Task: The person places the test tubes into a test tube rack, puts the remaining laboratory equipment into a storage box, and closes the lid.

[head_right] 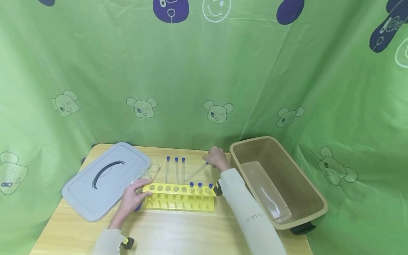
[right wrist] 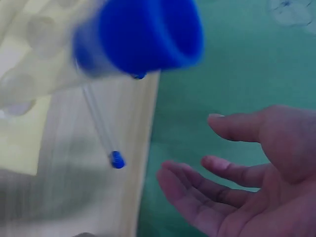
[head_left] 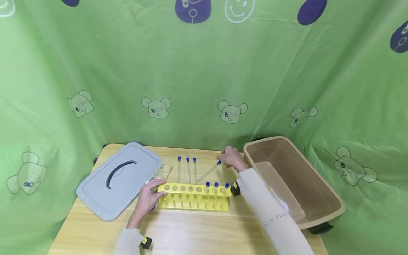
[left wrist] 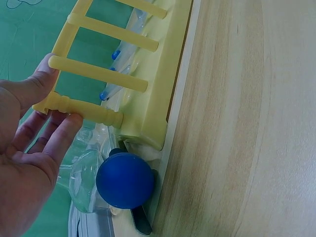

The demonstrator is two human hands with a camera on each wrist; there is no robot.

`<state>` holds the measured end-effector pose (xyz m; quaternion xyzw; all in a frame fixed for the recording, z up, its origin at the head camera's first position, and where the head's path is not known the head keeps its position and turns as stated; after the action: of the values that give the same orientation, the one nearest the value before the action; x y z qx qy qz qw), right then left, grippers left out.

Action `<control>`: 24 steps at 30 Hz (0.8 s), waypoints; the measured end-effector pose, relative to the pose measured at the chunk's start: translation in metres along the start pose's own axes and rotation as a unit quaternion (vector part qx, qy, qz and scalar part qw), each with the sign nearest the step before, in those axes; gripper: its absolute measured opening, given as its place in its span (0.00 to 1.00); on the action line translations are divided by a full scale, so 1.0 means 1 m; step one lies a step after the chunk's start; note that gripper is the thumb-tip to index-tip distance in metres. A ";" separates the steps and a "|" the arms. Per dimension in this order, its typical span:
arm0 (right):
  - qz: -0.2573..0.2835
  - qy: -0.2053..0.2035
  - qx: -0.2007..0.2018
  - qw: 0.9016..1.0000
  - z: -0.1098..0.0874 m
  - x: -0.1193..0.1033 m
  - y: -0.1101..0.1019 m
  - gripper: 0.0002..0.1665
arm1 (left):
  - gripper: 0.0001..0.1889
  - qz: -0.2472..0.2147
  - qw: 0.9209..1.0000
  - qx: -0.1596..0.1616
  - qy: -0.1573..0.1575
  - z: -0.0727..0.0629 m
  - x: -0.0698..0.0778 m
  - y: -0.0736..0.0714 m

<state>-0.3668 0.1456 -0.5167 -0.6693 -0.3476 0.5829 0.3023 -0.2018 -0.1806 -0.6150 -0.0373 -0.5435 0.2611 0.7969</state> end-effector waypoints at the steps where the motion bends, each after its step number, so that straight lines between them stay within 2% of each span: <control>1: 0.000 0.019 -0.014 1.000 0.005 0.001 0.005 0.15 | 0.23 0.000 1.000 0.000 0.001 0.000 0.000 0.000; 4: -0.005 0.064 -0.042 0.997 0.012 0.004 0.016 0.19 | 0.23 -0.002 1.000 0.002 -0.001 0.000 -0.001 -0.001; 9: -0.018 0.111 -0.061 0.992 0.018 0.003 0.027 0.12 | 0.23 0.001 1.000 0.001 -0.003 0.000 0.000 0.000; 16: -0.031 0.112 -0.093 0.989 0.023 -0.008 0.029 0.25 | 0.24 0.004 1.000 0.002 0.000 0.001 -0.001 0.001; 24: -0.025 0.119 -0.100 0.988 0.029 -0.014 0.033 0.25 | 0.23 -0.005 1.000 0.009 -0.001 0.002 -0.001 -0.003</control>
<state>-0.3933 0.1152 -0.5390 -0.7517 -0.3828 0.4536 0.2873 -0.2026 -0.1838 -0.6146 -0.0268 -0.5423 0.2625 0.7976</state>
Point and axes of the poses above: each hand's wrist, its own z-axis towards the middle knuckle, its own y-axis out of the palm, x = y × z, the point moved 5 cm from there along z, towards the middle knuckle, and after that the axes turned 11 degrees about x, right-handed, at the moved point
